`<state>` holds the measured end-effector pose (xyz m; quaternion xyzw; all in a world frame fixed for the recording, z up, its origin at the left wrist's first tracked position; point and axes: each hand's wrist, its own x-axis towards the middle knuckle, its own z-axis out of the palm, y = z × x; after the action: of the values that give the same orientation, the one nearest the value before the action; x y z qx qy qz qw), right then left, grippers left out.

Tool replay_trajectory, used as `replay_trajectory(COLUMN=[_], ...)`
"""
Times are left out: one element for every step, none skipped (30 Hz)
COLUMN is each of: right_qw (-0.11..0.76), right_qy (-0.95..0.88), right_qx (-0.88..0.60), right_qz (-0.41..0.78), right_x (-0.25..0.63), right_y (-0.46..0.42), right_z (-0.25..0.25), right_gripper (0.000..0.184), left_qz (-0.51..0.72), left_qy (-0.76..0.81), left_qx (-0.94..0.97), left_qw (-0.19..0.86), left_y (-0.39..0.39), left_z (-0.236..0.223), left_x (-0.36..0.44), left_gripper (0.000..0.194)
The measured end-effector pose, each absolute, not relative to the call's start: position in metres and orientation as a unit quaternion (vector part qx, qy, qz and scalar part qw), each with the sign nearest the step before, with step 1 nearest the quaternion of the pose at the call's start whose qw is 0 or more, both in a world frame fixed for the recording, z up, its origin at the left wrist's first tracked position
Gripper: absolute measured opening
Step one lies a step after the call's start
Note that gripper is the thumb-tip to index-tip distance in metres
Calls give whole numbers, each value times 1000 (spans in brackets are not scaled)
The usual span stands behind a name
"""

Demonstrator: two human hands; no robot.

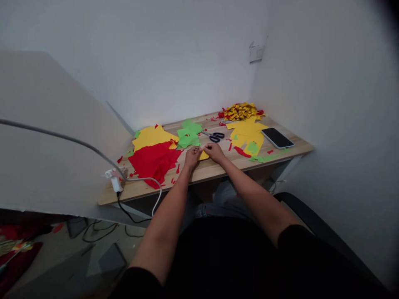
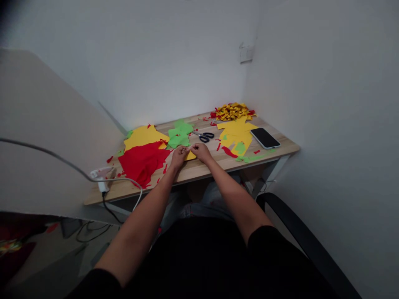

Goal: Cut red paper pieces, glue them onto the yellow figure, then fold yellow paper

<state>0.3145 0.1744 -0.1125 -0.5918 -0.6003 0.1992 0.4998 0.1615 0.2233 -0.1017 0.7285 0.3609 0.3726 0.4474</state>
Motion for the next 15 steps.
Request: replay_trajectory(right_qw=[497, 494, 492, 490, 490, 489, 489, 490, 491, 493, 496, 500, 505, 510, 516], right_qy=[-600, -600, -599, -598, -597, -597, -596, -595, -594, -592, -590, -586, -582, -579, -576], right_qx=[-594, -597, -599, -601, -602, -603, -604, -605, -605, -606, -607, -608, -609, -610, -609], right_qz=[200, 201, 202, 202, 201, 201, 200, 199, 198, 196, 194, 191, 187, 183, 179], right_x=[314, 314, 314, 314, 313, 313, 313, 312, 312, 312, 312, 312, 312, 312, 312], right_y=[174, 174, 173, 173, 173, 173, 173, 173, 173, 172, 172, 171, 171, 170, 170], right_z=[-112, -111, -110, -110, -109, -109, -109, -108, -108, -108, -108, -107, -107, -106, -105], right_gripper=[29, 29, 29, 30, 30, 30, 31, 31, 31, 31, 31, 31, 30, 29, 27], left_qz=[377, 382, 388, 396, 406, 416, 427, 438, 450, 461, 473, 484, 492, 498, 499], left_qy=[364, 366, 369, 372, 375, 378, 382, 387, 391, 397, 402, 407, 411, 413, 413], left_qx=[726, 722, 718, 712, 706, 699, 691, 684, 676, 668, 660, 653, 647, 645, 647], left_qw=[446, 445, 445, 444, 443, 442, 440, 437, 434, 429, 423, 417, 412, 407, 404], left_y=[224, 225, 225, 227, 228, 229, 231, 233, 235, 236, 238, 240, 241, 241, 241], left_z=[-102, -103, -103, -104, -104, -105, -106, -107, -108, -109, -109, -110, -110, -110, -110], left_x=[161, 161, 161, 160, 160, 159, 159, 158, 158, 157, 157, 157, 156, 156, 156], left_gripper=[25, 25, 26, 26, 26, 27, 28, 28, 29, 29, 30, 31, 32, 32, 32])
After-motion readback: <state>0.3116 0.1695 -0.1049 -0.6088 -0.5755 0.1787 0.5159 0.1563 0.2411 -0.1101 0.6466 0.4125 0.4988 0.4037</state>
